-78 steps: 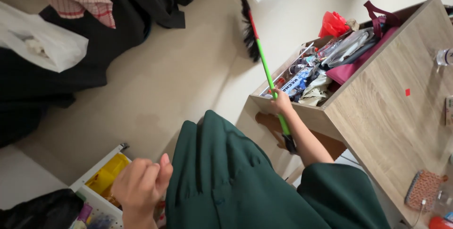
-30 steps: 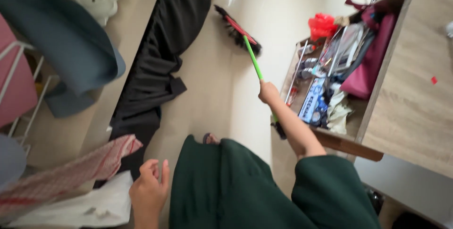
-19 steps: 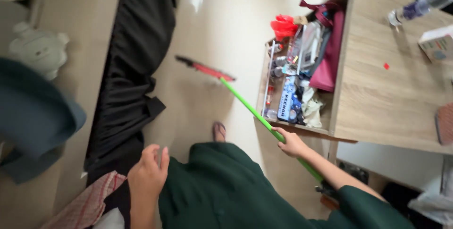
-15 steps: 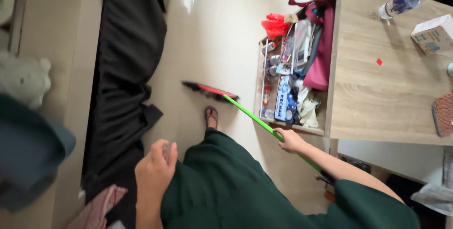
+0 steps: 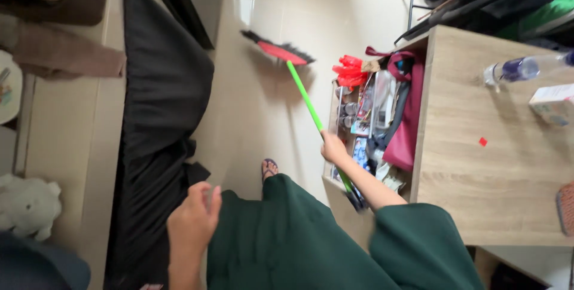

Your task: Sweeping the floor in multiple rooms of a house.

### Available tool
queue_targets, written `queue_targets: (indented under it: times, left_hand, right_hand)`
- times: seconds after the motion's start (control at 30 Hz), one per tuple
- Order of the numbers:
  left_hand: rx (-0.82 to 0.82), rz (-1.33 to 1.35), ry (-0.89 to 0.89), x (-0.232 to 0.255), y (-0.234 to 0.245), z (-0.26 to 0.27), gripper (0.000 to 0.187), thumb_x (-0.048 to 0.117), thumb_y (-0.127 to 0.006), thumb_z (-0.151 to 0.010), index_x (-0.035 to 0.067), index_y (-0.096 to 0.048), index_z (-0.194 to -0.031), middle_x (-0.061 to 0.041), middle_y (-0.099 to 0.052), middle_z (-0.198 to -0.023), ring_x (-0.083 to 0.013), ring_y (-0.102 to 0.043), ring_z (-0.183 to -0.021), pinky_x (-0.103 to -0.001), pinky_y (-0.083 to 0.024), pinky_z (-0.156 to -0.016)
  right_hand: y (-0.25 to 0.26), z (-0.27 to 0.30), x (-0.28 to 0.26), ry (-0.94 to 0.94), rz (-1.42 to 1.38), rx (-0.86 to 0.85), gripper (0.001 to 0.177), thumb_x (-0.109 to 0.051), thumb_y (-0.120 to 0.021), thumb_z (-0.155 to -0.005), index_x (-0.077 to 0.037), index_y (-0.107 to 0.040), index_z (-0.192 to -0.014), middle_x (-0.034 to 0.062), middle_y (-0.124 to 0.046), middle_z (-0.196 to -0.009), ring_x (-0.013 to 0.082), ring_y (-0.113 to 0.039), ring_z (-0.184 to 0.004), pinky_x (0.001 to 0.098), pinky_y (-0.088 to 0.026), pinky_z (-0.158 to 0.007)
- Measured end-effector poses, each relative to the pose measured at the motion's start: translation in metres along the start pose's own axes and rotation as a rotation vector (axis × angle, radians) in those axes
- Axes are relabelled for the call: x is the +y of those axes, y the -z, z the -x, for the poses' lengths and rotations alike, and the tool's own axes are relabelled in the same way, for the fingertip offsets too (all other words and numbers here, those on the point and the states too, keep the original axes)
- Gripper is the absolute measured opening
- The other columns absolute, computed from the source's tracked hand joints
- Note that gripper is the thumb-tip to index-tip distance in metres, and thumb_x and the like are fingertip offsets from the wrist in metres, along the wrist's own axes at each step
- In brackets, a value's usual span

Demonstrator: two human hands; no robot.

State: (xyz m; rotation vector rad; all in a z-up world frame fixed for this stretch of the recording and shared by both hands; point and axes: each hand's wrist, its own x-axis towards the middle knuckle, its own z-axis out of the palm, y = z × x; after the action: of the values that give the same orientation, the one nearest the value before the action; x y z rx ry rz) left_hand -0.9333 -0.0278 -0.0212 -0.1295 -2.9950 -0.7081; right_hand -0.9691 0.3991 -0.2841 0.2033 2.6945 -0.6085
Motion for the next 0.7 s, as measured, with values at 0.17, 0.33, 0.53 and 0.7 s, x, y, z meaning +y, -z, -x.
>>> queue_targets:
  times: [0.17, 0.33, 0.53, 0.7]
  left_hand:
    - [-0.097, -0.066, 0.105, -0.008, -0.008, -0.022, 0.025, 0.032, -0.07, -0.096, 0.01, -0.059, -0.103, -0.003, -0.066, -0.067, -0.0232, -0.067, -0.057, -0.036, -0.051, -0.051]
    - [-0.1, 0.019, -0.025, 0.0, -0.027, -0.066, 0.03, 0.032, -0.071, -0.094, 0.007, -0.058, -0.105, -0.002, -0.063, -0.067, -0.0229, -0.066, -0.057, -0.036, -0.05, -0.05]
    - [-0.188, 0.1, -0.29, 0.026, -0.039, -0.116, 0.026, 0.03, -0.071, -0.097, 0.008, -0.058, -0.104, -0.004, -0.067, -0.07, -0.0232, -0.068, -0.062, -0.035, -0.052, -0.054]
    - [-0.371, 0.137, -0.582, 0.055, -0.051, -0.146, 0.026, 0.033, -0.068, -0.097, 0.009, -0.057, -0.101, -0.006, -0.069, -0.074, -0.0261, -0.069, -0.065, -0.039, -0.053, -0.055]
  right_hand:
    - [0.082, 0.093, 0.015, -0.045, -0.016, -0.155, 0.048, -0.008, -0.062, -0.081, -0.011, -0.057, -0.129, 0.0262, -0.07, -0.089, 0.0463, -0.067, -0.086, 0.0572, -0.053, -0.077]
    - [0.054, 0.079, 0.029, -0.181, 0.069, -0.38, 0.043, -0.007, -0.063, -0.077, -0.01, -0.065, -0.12, 0.024, -0.072, -0.096, 0.0426, -0.07, -0.093, 0.053, -0.055, -0.083]
    - [-0.065, 0.048, -0.004, -0.351, -0.006, -0.137, 0.037, -0.007, -0.064, -0.081, -0.002, -0.062, -0.118, 0.0259, -0.071, -0.096, 0.0441, -0.07, -0.091, 0.0542, -0.058, -0.079]
    - [-0.08, 0.147, -0.068, -0.574, -0.155, 0.045, 0.058, -0.004, -0.06, -0.079, -0.008, -0.051, -0.136, 0.0256, -0.069, -0.095, 0.0457, -0.068, -0.089, 0.0564, -0.056, -0.077]
